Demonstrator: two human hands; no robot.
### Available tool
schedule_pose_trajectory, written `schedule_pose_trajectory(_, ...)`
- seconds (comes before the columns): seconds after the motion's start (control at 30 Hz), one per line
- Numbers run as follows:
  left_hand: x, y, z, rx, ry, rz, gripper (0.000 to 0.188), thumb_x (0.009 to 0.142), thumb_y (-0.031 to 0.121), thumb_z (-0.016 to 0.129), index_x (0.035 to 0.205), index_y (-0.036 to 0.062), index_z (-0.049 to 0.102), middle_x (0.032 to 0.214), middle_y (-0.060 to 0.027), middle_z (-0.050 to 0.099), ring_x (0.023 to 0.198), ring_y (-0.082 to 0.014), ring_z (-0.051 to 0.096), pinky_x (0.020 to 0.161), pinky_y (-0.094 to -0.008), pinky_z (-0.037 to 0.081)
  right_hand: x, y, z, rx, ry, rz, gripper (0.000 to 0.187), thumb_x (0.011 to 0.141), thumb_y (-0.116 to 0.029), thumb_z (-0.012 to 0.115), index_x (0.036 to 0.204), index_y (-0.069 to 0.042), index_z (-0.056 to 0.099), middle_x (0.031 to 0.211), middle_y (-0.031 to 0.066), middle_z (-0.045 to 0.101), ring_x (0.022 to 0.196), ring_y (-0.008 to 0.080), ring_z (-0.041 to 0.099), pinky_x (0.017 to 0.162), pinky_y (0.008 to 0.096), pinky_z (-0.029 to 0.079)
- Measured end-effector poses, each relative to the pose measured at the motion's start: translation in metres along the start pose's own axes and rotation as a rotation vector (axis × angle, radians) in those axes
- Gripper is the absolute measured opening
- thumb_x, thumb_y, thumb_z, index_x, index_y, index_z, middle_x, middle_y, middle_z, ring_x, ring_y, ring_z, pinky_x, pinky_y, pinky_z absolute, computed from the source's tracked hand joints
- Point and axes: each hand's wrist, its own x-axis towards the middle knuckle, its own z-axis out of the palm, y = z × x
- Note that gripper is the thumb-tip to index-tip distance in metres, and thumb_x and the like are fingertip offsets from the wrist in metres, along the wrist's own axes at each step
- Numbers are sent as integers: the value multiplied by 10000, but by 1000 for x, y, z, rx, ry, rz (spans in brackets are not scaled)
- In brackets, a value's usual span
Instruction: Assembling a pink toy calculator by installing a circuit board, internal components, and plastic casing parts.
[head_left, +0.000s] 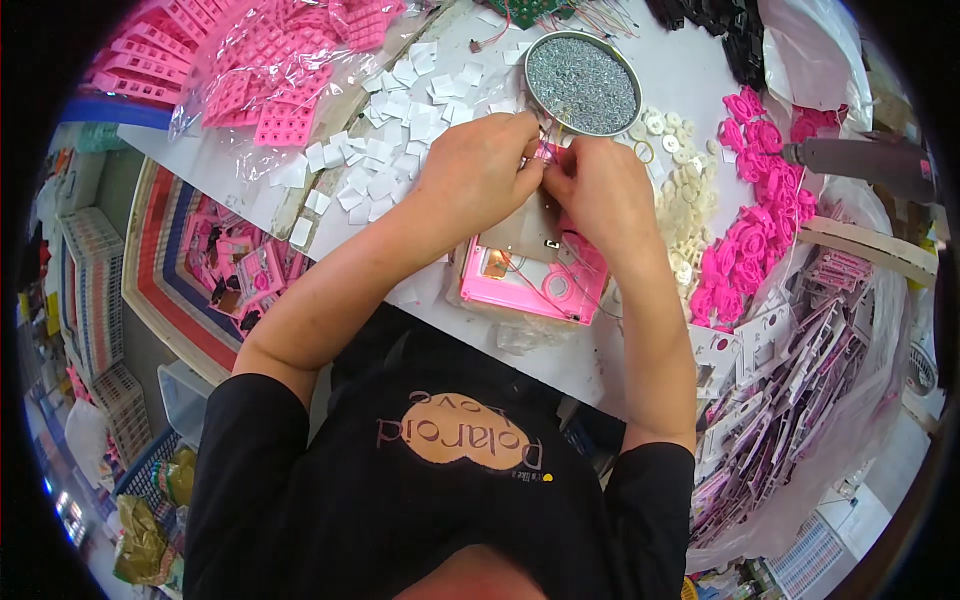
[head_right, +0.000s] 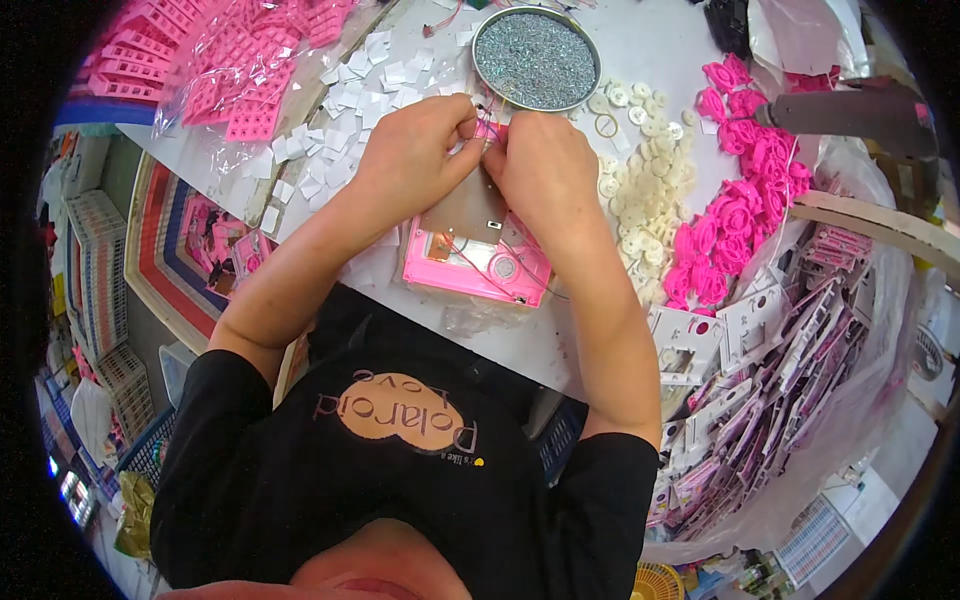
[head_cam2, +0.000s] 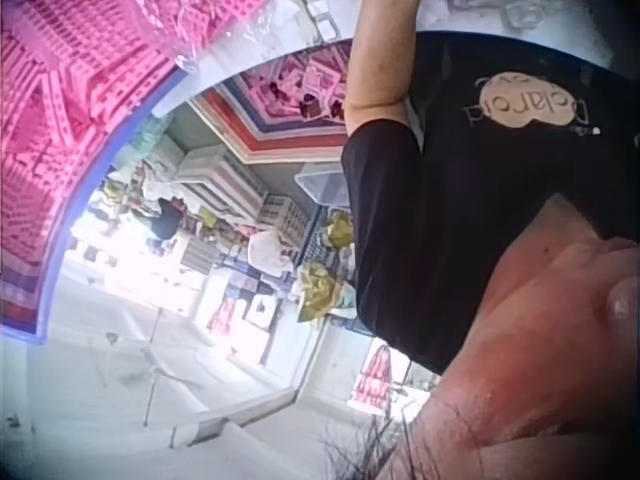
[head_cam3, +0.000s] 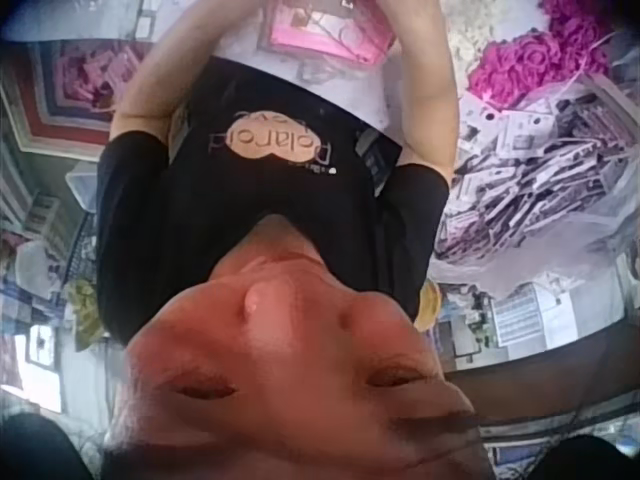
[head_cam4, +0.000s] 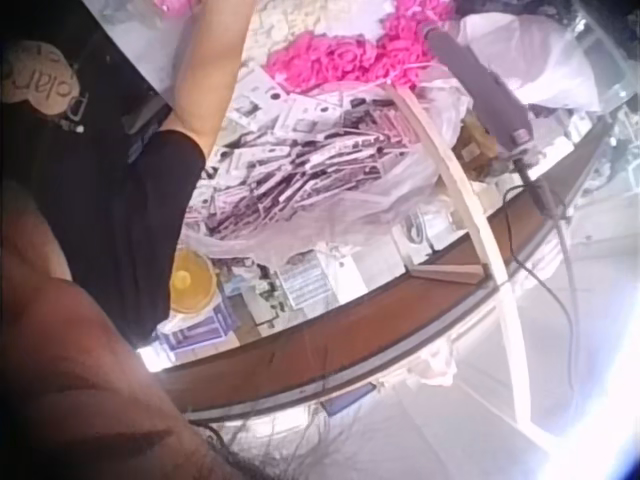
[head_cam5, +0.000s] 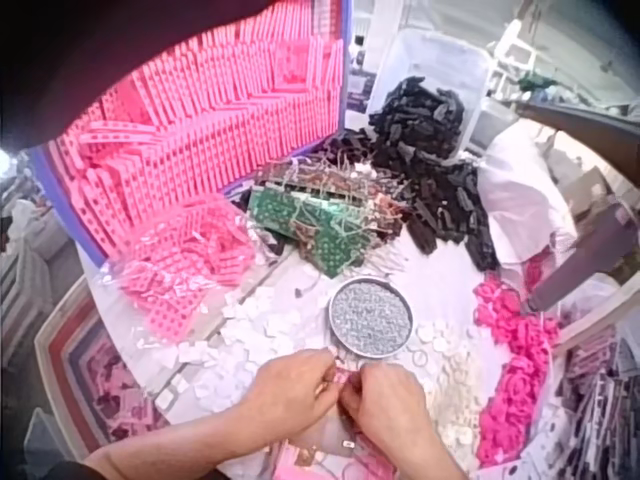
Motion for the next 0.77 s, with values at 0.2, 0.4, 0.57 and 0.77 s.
schedule_pose_trajectory(0.2,-6,2,2,34,42,-18,203,854,202,697,946,55,591,829,-117,652,740,-308,653,650,-413,509,-24,-8,6,321,255,176,185,848,-144,702,826,37,676,673,156,689,614,257,694,605,365,532)
schedule_pose_trajectory(0.4,-3,10,-7,19,-16,-104,269,848,248,727,1026,68,638,813,-92,645,735,-305,646,635,-410,500,-46,-10,-1,977,294,233,40,906,-1,640,901,31,663,803,52,675,655,60,602,606,236,494)
schedule_pose_trajectory(0.57,11,2,1,149,109,143,264,807,260,767,1010,101,708,816,-49,645,768,-267,646,721,-420,469,-51,-15,11,316,226,-440,192,765,29,695,942,-43,713,875,86,658,829,235,627,680,343,521)
schedule_pose_trajectory(0.77,19,-2,2,167,125,394,236,781,254,784,984,137,753,1033,-22,689,1052,-243,615,904,-474,378,-54,-6,-4,418,91,-604,355,647,-51,777,998,-108,756,991,110,698,942,322,631,906,432,505)
